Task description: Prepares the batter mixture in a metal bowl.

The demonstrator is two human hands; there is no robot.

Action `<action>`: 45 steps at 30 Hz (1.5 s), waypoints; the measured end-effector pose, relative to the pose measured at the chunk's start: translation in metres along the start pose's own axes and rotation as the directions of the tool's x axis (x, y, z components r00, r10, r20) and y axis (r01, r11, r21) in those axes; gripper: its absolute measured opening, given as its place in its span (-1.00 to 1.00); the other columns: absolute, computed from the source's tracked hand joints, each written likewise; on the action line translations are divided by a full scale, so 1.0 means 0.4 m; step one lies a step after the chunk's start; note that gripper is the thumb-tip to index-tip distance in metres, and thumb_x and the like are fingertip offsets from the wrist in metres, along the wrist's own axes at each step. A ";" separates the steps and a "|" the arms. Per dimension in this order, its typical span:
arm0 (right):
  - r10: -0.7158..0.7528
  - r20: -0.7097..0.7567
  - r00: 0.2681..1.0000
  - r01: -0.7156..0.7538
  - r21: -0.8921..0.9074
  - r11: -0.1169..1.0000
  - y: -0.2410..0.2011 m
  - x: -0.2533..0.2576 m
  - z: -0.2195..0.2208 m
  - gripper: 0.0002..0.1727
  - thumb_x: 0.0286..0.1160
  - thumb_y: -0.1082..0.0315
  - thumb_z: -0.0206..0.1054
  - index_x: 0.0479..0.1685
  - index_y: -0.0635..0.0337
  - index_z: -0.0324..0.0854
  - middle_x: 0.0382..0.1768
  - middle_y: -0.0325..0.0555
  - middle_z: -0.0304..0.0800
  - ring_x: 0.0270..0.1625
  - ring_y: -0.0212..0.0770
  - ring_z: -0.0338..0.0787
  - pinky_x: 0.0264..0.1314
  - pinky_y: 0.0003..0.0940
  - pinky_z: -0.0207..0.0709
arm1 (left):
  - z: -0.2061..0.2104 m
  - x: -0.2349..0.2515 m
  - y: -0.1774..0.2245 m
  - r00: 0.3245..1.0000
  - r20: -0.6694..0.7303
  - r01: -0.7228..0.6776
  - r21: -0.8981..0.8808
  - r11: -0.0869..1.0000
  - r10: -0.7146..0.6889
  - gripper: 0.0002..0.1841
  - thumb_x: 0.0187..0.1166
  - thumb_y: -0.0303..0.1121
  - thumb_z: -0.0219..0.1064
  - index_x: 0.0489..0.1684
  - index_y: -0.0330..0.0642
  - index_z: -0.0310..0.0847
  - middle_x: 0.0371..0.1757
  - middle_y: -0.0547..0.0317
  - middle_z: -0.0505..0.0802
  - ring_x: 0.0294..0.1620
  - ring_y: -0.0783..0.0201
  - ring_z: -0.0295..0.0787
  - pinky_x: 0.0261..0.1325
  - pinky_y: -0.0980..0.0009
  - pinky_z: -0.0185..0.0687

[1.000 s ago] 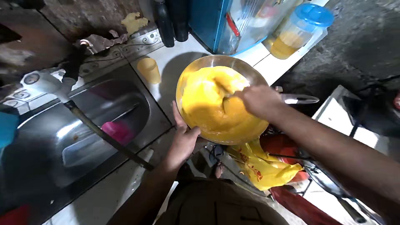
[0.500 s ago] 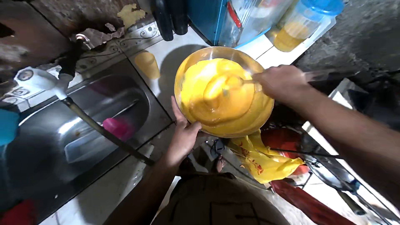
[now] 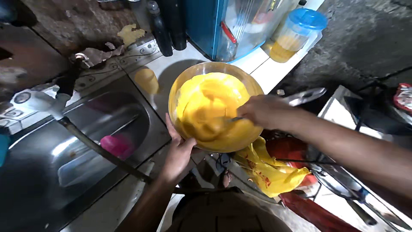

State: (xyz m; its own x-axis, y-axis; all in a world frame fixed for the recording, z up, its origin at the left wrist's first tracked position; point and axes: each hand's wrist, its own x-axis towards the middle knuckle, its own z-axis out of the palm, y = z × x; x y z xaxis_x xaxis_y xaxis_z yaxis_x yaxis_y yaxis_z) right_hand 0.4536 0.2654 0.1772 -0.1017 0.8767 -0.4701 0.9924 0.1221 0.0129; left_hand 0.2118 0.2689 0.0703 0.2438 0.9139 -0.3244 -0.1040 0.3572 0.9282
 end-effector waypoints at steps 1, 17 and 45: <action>0.117 0.079 0.990 -0.115 -0.037 0.993 0.018 0.001 -0.024 -0.76 0.59 0.47 0.36 0.13 0.09 0.82 -0.02 0.20 0.85 0.11 0.30 0.82 0.06 0.33 0.65 | -0.001 -0.004 -0.002 1.000 0.001 0.013 0.002 1.000 -0.013 0.24 0.31 -0.70 0.21 0.87 0.39 -0.73 0.83 -0.11 0.10 0.03 0.04 0.89 -0.30 0.07 0.93; 0.151 -0.001 0.988 -0.151 -0.013 0.988 -0.091 -0.012 0.012 -0.74 0.55 0.55 0.34 0.13 0.17 0.78 -0.11 0.21 0.85 0.02 0.30 0.85 -0.02 0.26 0.70 | 0.025 -0.016 0.002 0.999 0.017 0.034 -0.029 0.999 -0.034 0.24 0.31 -0.73 0.20 0.87 0.39 -0.72 0.84 -0.12 0.04 0.06 0.03 0.88 -0.33 0.10 0.92; -0.054 -0.707 0.705 -0.091 -0.166 0.982 0.048 -0.176 -0.061 -0.75 0.62 0.53 0.21 0.08 0.15 0.77 -0.37 0.21 0.74 -0.43 0.37 0.78 -0.57 0.26 0.46 | 0.016 -0.010 -0.014 1.000 0.023 0.011 -0.050 0.999 -0.010 0.22 0.35 -0.68 0.21 0.88 0.53 -0.63 0.87 -0.09 -0.01 0.14 -0.10 0.84 -0.28 -0.07 0.90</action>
State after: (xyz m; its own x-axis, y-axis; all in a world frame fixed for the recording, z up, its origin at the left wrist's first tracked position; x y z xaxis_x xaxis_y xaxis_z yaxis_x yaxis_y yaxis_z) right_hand 0.4781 0.2176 0.2321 -0.1738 0.9405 0.2920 0.9724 0.1170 0.2018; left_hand 0.2174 0.2620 0.0673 0.2669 0.9057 -0.3292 -0.1493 0.3763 0.9144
